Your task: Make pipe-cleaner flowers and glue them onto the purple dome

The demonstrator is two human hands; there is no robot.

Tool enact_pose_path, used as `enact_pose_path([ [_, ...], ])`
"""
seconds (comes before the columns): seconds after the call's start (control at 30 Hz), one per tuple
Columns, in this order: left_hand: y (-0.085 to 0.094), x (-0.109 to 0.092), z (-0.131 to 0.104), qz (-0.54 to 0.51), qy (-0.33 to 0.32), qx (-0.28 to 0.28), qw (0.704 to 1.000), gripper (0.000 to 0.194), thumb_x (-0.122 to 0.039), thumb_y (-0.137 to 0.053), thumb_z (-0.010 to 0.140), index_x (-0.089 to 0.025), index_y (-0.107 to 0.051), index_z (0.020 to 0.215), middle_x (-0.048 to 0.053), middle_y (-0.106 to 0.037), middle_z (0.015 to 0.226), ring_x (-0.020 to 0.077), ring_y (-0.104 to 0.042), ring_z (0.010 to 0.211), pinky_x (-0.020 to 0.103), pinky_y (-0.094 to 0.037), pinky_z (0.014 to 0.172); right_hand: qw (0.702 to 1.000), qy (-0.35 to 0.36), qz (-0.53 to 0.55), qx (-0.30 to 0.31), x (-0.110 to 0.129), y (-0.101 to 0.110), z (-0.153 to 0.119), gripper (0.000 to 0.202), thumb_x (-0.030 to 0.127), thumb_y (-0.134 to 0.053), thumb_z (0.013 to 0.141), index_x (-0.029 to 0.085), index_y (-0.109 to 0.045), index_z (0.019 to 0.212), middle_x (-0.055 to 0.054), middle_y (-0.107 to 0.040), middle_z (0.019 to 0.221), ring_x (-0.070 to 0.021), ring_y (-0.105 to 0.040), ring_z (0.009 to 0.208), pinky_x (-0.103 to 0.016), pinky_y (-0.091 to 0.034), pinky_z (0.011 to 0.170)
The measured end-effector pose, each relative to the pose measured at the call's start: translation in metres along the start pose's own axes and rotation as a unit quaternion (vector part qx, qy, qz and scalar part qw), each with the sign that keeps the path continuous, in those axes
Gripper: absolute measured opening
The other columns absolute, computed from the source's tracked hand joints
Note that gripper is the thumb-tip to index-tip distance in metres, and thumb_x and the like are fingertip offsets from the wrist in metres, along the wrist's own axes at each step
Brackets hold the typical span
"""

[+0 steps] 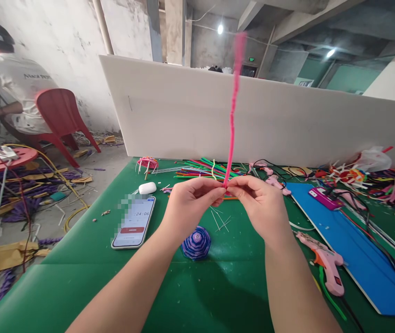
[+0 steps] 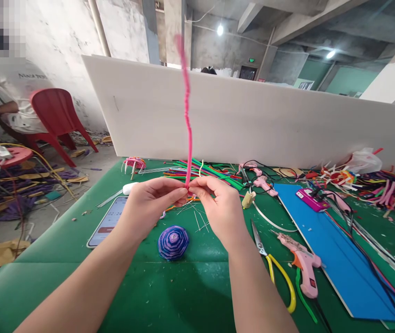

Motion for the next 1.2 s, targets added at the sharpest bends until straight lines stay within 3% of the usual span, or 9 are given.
enact_pose_path([
  [0.2, 0.000, 0.007, 0.003, -0.049, 0.043, 0.014, 0.998, 0.015, -0.030, -0.069, 0.070, -0.016, -0.070, 0.076, 0.002, -0.067, 0.063, 0.0123, -0.062, 0.060, 0.024, -0.051, 0.059, 0.998, 0.051, 0.000, 0.040, 0.004, 0.001, 0.001, 0.013, 0.022, -0.058, 0.081, 0.023, -0.069, 0.086, -0.002, -0.070, 0.084, -0.0157, -0.065, 0.077, -0.029, -0.055, 0.068],
  [0.43, -0.004, 0.011, 0.002, -0.073, 0.064, 0.039, 0.995, 0.028, -0.031, -0.071, 0.069, -0.017, -0.069, 0.093, 0.004, -0.070, 0.072, 0.0147, -0.064, 0.066, 0.027, -0.053, 0.062, 0.994, 0.100, -0.035, 0.026, 0.012, 0.004, -0.001, 0.013, 0.019, -0.057, 0.083, 0.023, -0.068, 0.087, 0.000, -0.069, 0.083, -0.0129, -0.063, 0.076, -0.025, -0.053, 0.067],
  [0.7, -0.005, 0.006, 0.000, -0.084, 0.051, 0.018, 0.995, 0.031, -0.027, -0.071, 0.069, -0.016, -0.066, 0.097, 0.004, -0.071, 0.076, 0.0154, -0.066, 0.071, 0.027, -0.054, 0.069, 0.991, 0.117, -0.069, -0.001, 0.015, 0.005, -0.001, 0.012, 0.020, -0.055, 0.083, 0.024, -0.067, 0.084, -0.001, -0.068, 0.082, -0.0152, -0.063, 0.078, -0.028, -0.052, 0.067],
  [0.93, -0.001, 0.009, -0.003, -0.130, 0.058, -0.035, 0.989, 0.032, -0.029, -0.073, 0.067, -0.016, -0.064, 0.094, 0.005, -0.071, 0.079, 0.0161, -0.067, 0.073, 0.028, -0.055, 0.070, 0.991, 0.121, -0.048, -0.017, 0.017, 0.004, 0.000, 0.013, 0.019, -0.056, 0.083, 0.025, -0.067, 0.084, -0.001, -0.068, 0.082, -0.0152, -0.062, 0.078, -0.030, -0.051, 0.069],
  [1.2, -0.001, 0.010, -0.002, -0.143, 0.045, -0.037, 0.988, 0.031, -0.028, -0.073, 0.067, -0.017, -0.062, 0.093, 0.002, -0.071, 0.073, 0.0151, -0.067, 0.070, 0.026, -0.054, 0.068, 0.990, 0.133, -0.046, -0.016, 0.018, 0.003, -0.001, 0.013, 0.020, -0.056, 0.083, 0.024, -0.068, 0.080, -0.001, -0.067, 0.081, -0.0162, -0.062, 0.080, -0.031, -0.051, 0.070],
])
Point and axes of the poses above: each hand's wrist, its own z-axis towards the middle knuckle, its own y-axis out of the back of the hand, x = y × z, the point moved 8 cm from there along z, towards the middle knuckle
